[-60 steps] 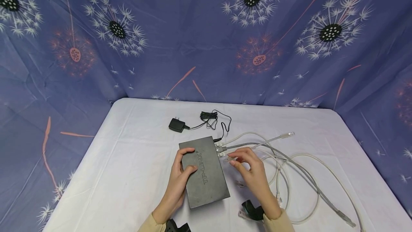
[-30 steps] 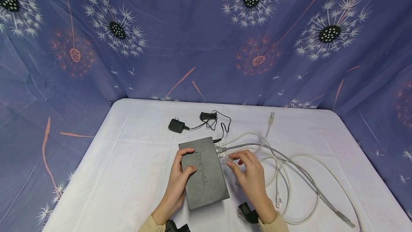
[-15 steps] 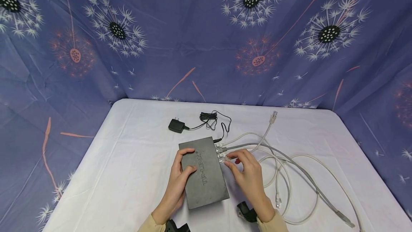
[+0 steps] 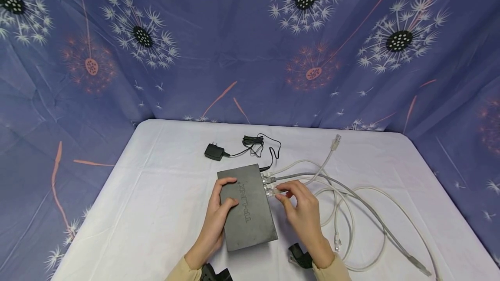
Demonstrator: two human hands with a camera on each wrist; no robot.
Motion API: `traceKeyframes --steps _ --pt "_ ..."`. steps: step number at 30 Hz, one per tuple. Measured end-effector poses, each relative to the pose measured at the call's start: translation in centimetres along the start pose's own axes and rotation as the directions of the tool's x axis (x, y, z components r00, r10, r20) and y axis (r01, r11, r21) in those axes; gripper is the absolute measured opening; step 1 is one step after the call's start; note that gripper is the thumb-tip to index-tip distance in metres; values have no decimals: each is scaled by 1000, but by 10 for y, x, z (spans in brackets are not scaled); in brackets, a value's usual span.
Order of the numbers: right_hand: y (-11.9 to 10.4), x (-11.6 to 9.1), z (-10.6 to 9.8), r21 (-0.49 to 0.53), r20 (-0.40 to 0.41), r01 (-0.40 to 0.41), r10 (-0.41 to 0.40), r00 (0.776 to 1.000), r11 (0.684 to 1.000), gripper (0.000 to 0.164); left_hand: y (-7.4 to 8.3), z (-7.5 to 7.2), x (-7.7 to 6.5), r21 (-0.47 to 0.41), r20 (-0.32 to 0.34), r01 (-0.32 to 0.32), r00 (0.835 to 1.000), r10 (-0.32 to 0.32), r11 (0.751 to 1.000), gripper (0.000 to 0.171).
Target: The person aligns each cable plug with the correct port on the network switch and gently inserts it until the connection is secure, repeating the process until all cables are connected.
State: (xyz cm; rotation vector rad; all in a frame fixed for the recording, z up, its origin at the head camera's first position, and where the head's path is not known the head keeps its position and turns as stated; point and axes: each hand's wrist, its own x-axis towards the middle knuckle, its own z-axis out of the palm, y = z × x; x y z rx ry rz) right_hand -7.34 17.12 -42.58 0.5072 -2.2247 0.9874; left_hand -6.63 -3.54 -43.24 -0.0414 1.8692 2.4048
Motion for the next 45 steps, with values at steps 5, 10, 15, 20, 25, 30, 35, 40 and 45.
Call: traceKeyframes --steps 5,10,15,20,25,30,35,40,45 --pt "0 1 -1 24 -13 8 -8 1000 1000 21 1 1 -1 20 18 17 1000 -18 1000 52" --pt "0 1 -2 43 -30 20 -19 999 999 22 2 2 -2 61 25 17 1000 -18 998 52" --pt "0 1 0 57 -49 37 -34 998 998 22 3 3 -2 89 25 14 1000 -16 996 51" --pt "-1 1 2 67 -76 76 -70 995 995 24 3 2 -3 98 20 9 1000 -11 995 51" --pt "-2 2 5 81 -88 99 -92 992 992 25 2 3 -3 107 15 3 1000 -4 994 51" --pt "-2 1 5 100 -62 55 -49 997 993 22 2 3 -3 98 16 14 1000 -16 995 50" --pt "0 2 4 108 -51 55 -50 997 993 23 3 3 -2 99 27 16 999 -19 995 50" --pt "1 3 3 128 -38 62 -58 998 990 23 4 1 -1 100 36 33 999 -37 994 48" --pt "1 3 3 140 -18 61 -59 998 988 24 5 0 0 90 26 35 999 -37 995 48"
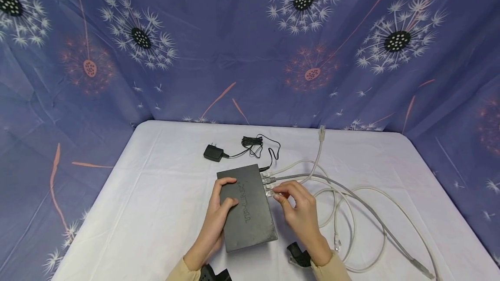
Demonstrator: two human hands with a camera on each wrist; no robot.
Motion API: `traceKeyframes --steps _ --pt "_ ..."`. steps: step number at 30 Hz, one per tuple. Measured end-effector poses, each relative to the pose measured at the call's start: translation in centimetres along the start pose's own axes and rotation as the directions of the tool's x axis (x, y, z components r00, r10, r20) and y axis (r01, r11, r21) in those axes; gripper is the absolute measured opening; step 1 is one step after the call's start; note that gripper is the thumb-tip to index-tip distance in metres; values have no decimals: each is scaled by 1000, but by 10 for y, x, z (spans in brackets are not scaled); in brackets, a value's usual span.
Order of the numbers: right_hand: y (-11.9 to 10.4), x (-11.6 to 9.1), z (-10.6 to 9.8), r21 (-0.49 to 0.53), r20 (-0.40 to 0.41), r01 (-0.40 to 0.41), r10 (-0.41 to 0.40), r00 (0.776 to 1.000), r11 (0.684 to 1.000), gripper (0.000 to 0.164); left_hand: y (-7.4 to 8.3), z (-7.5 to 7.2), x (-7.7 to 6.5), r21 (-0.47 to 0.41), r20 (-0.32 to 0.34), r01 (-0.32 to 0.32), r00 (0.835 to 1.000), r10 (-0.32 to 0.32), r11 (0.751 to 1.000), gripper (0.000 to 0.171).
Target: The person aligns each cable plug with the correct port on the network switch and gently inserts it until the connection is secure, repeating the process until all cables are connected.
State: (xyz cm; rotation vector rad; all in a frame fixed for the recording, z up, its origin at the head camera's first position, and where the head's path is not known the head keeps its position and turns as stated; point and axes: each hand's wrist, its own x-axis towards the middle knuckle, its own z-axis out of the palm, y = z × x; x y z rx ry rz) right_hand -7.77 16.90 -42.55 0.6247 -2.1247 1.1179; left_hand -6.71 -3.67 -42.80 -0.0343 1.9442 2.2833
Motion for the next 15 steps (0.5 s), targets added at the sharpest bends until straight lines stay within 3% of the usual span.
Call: traceKeyframes --steps 15 --pt "5 -3 0 -5 66 -49 49 997 999 23 -3 3 1 -119 -16 -14 1000 12 993 47"
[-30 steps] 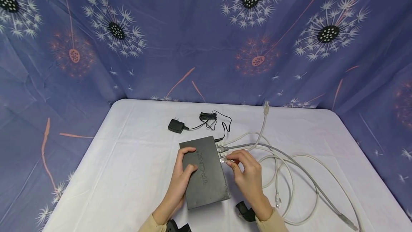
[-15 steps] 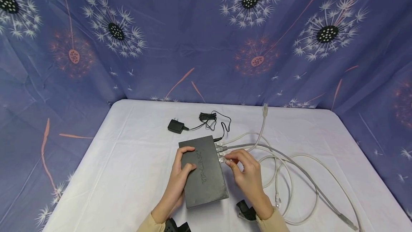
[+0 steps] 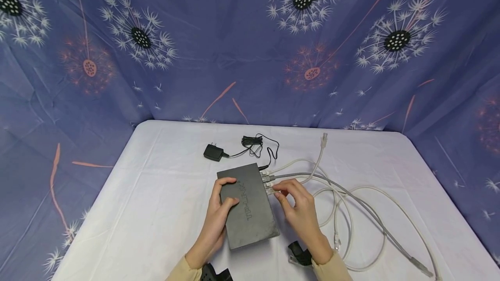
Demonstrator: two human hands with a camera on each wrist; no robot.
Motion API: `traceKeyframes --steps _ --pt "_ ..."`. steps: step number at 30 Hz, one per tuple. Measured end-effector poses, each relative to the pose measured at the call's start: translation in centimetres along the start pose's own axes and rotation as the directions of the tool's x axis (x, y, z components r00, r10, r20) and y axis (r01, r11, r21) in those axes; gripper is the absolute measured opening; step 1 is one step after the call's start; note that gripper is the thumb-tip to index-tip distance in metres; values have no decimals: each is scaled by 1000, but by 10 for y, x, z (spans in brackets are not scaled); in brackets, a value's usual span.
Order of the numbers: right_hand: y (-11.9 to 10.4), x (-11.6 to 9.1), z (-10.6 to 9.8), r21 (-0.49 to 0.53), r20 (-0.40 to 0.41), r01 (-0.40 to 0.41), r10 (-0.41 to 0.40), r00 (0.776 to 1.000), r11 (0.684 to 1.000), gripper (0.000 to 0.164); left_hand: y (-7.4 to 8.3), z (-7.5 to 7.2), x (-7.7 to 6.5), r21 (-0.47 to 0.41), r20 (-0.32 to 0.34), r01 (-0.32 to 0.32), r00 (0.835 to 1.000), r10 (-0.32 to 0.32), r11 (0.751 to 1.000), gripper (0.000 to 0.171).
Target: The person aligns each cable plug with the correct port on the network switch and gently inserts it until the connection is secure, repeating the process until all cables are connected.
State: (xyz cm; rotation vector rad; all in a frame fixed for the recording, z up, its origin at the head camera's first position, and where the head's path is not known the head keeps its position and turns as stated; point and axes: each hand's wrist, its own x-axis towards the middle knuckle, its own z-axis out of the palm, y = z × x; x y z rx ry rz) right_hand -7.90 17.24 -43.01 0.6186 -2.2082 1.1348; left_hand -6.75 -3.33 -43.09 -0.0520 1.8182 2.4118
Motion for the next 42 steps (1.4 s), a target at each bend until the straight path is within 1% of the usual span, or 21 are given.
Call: traceKeyframes --steps 6,12,16,24,28,30,34,37,39,42 --pt "0 -2 -1 20 12 -20 20 1000 1000 25 -1 0 0 -23 0 5 1000 -5 1000 47" --pt "-1 -3 -1 51 -11 1 -1 1000 999 30 -2 0 1 -41 -11 7 1000 -8 999 47" --pt "0 -6 -1 69 -26 -6 8 1000 998 32 -2 1 1 -57 -11 9 1000 -10 998 47" --pt "-2 -9 -2 96 -91 -18 27 996 995 32 -1 1 2 -74 -4 5 1000 -5 997 46" --pt "-4 -8 -7 110 -119 -33 47 992 993 34 -1 -1 1 -62 -15 -5 1000 4 998 46" --pt "-6 -6 -10 111 -131 -27 41 991 993 35 -1 -1 2 -60 -16 -12 1000 11 998 46" --pt "-18 -2 -18 119 -137 -44 60 989 992 34 -2 -2 2 -61 -14 -18 1000 17 998 46" --pt "-25 -1 -24 139 -123 -85 103 987 987 31 -3 -2 3 -55 -16 -18 1000 17 998 46" --pt "-25 -2 -27 155 -113 -110 128 985 982 30 -3 -2 3 -55 -17 -15 1000 14 998 46" --pt "-19 -7 -29 172 -107 -138 158 982 975 30 -3 -2 3 -59 -18 -9 1000 8 998 46"
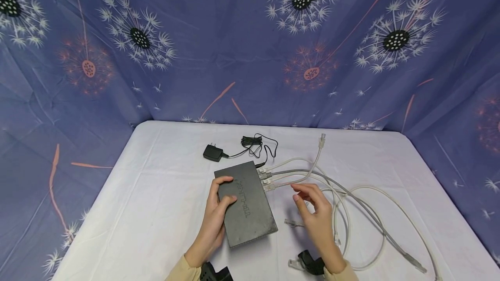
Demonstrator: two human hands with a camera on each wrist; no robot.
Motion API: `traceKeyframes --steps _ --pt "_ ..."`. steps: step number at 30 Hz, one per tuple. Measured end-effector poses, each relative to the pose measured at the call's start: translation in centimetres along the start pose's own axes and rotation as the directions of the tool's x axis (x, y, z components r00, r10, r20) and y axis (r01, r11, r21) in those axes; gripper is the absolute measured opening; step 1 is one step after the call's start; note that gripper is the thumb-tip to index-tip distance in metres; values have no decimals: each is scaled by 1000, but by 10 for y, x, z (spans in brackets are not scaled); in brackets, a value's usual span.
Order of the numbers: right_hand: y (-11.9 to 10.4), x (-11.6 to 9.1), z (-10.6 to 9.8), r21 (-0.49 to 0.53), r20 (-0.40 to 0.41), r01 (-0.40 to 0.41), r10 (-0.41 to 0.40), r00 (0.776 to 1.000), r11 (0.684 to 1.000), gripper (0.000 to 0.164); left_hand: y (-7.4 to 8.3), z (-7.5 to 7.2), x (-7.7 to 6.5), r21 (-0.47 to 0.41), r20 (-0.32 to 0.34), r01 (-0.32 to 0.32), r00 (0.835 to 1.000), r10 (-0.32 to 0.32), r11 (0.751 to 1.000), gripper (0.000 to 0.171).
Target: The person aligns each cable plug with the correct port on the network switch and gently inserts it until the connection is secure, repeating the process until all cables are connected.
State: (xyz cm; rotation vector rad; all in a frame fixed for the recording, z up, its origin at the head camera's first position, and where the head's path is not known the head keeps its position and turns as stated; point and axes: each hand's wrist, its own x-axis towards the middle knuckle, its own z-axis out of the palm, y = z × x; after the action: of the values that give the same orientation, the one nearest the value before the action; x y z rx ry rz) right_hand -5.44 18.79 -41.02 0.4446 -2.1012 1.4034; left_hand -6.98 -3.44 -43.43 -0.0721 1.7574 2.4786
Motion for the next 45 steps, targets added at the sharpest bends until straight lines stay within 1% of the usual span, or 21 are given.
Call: traceKeyframes --steps 5,7,12,15,20,24,29,32,34,45 --pt "20 -10 -6 -10 5 -41 41 999 999 30 0 0 0 -4 2 4 1000 -4 1000 47" --pt "24 -13 -8 -10 6 -50 50 999 999 30 0 0 0 -1 8 -2 1000 2 1000 47" --pt "14 -11 -12 -26 -13 -43 42 999 999 27 -1 -1 0 -3 14 0 1000 0 1000 46" --pt "7 -10 -14 -63 -26 -77 76 997 995 26 -1 -2 -1 -15 15 11 1000 -11 1000 47" --pt "6 -13 -17 -108 -40 -175 172 984 979 26 -1 -2 -1 -30 18 23 1000 -23 999 47" --pt "13 -17 -21 -119 -50 -220 215 975 968 27 0 -1 -1 -29 15 24 1000 -23 999 47" --pt "36 -27 -27 -144 -56 -253 247 967 957 31 -1 -2 -1 -23 15 20 1000 -19 1000 47" --pt "50 -33 -32 -174 -52 -293 289 956 940 32 -2 -2 -1 -27 18 20 1000 -20 999 47" --pt "53 -35 -35 -197 -46 -315 312 949 929 32 -2 -2 0 -31 21 21 1000 -20 999 47" --pt "60 -39 -40 -304 -34 -337 343 939 891 30 -1 -1 -2 -30 15 24 1000 -23 999 48"
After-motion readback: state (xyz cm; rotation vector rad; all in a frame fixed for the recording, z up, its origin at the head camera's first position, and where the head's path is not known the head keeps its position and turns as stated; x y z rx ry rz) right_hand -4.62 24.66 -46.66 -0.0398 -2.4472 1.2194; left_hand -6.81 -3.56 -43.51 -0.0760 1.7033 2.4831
